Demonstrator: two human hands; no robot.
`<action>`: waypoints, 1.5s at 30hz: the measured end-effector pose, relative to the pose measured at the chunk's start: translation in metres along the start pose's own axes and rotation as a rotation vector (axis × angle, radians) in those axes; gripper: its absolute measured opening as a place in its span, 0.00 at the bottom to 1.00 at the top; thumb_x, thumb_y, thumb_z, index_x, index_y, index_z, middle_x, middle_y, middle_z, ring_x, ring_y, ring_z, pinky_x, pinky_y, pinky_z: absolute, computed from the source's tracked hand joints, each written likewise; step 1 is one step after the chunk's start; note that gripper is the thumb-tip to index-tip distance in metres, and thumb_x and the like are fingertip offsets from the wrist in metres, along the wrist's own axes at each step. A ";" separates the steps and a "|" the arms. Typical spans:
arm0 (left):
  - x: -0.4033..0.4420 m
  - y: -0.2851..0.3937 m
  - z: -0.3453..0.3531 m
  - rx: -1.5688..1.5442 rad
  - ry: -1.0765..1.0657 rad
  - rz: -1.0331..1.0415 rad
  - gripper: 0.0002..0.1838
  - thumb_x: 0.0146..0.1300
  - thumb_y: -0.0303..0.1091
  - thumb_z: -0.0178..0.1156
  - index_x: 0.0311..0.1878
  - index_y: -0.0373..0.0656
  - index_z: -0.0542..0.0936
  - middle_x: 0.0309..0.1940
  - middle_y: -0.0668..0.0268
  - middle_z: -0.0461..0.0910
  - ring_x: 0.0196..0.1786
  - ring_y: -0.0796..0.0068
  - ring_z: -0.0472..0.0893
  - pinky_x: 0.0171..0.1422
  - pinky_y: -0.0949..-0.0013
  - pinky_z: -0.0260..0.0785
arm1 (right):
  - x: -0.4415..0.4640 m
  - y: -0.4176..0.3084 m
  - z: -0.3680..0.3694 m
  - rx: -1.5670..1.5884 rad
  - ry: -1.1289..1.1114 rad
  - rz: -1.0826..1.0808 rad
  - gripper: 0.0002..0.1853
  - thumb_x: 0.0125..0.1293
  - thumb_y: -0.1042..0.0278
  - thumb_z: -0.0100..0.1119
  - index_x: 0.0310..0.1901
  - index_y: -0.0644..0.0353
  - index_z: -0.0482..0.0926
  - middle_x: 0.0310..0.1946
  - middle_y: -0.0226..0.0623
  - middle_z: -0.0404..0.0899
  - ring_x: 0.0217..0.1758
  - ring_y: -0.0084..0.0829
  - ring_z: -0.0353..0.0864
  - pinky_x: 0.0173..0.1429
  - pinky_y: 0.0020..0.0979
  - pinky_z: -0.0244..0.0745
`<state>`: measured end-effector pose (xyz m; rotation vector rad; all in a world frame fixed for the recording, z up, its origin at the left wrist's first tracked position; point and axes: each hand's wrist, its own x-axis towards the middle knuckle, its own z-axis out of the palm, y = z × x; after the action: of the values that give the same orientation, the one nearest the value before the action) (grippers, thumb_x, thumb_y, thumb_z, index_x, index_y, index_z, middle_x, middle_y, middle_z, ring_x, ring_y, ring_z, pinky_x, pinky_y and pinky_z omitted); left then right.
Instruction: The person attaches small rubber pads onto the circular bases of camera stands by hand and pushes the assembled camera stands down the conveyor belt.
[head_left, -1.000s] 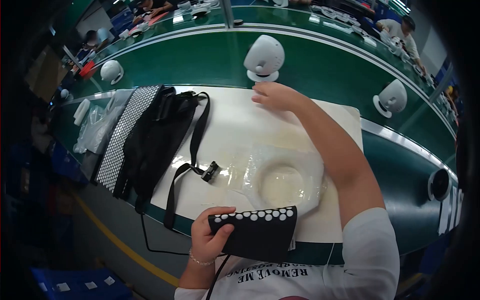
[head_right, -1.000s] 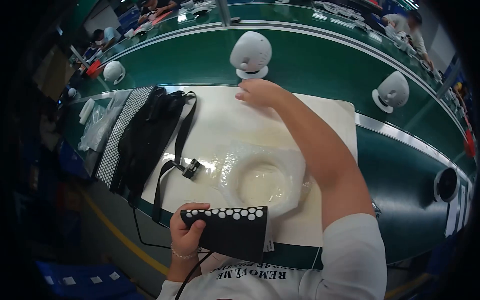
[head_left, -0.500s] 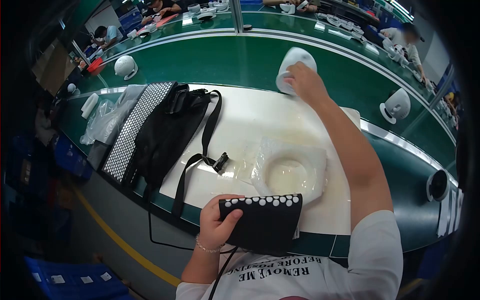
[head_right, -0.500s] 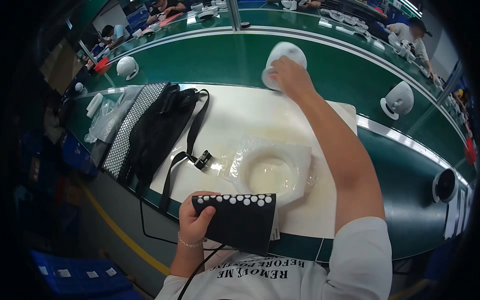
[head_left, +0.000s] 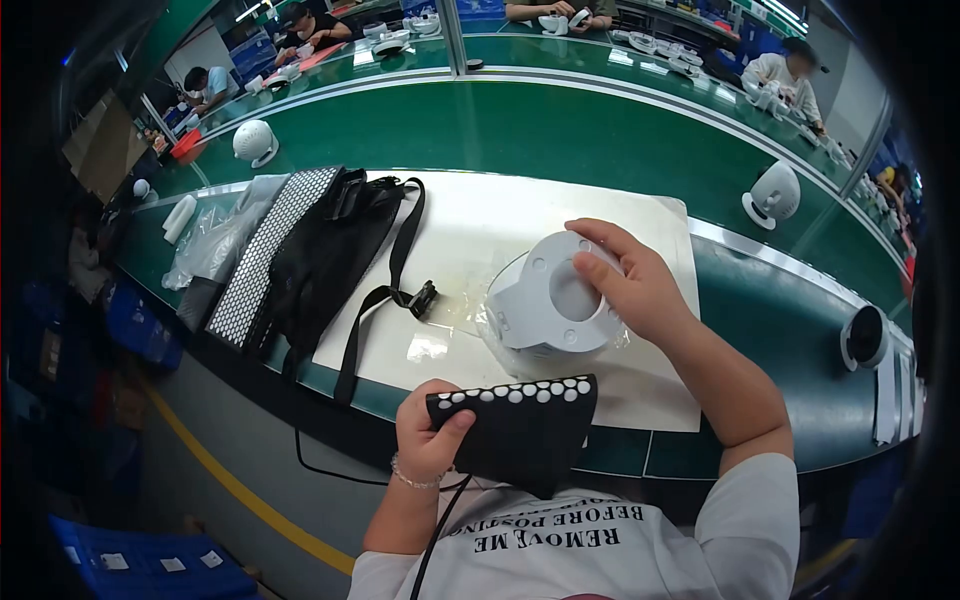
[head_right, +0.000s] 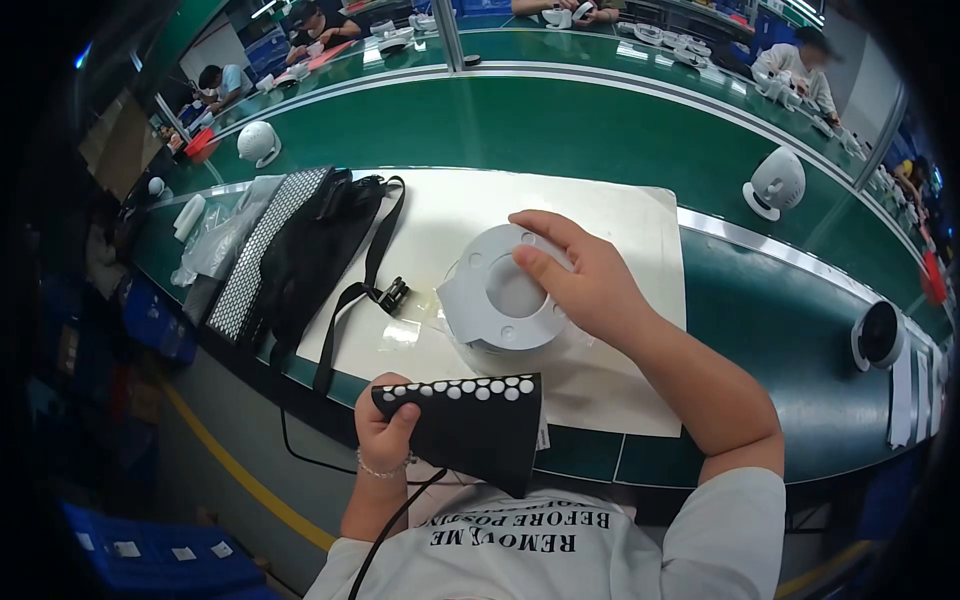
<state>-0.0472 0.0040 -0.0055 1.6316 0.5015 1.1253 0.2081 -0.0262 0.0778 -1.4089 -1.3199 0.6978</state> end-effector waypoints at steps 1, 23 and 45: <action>0.000 0.005 0.005 0.002 -0.008 -0.010 0.16 0.54 0.40 0.61 0.29 0.34 0.72 0.25 0.68 0.71 0.27 0.81 0.68 0.32 0.79 0.58 | -0.005 -0.002 -0.004 -0.057 -0.006 0.007 0.23 0.64 0.61 0.50 0.58 0.59 0.62 0.40 0.31 0.69 0.36 0.18 0.66 0.40 0.19 0.65; 0.000 0.023 0.039 -0.175 0.061 -0.208 0.10 0.47 0.20 0.66 0.31 0.35 0.74 0.24 0.72 0.73 0.28 0.86 0.69 0.32 0.82 0.62 | -0.078 -0.006 -0.006 0.311 -0.267 0.237 0.10 0.54 0.79 0.60 0.40 0.63 0.75 0.37 0.32 0.75 0.40 0.19 0.73 0.43 0.21 0.69; 0.005 0.020 0.043 -0.031 0.054 -0.185 0.08 0.48 0.21 0.65 0.27 0.33 0.73 0.16 0.73 0.71 0.21 0.88 0.65 0.25 0.82 0.57 | -0.077 -0.001 -0.003 -0.401 0.003 -0.756 0.21 0.46 0.84 0.62 0.43 0.58 0.70 0.31 0.35 0.75 0.37 0.35 0.75 0.39 0.31 0.70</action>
<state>-0.0120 -0.0221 0.0138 1.4982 0.6535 1.0362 0.1932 -0.1006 0.0616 -1.0654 -1.8952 -0.0805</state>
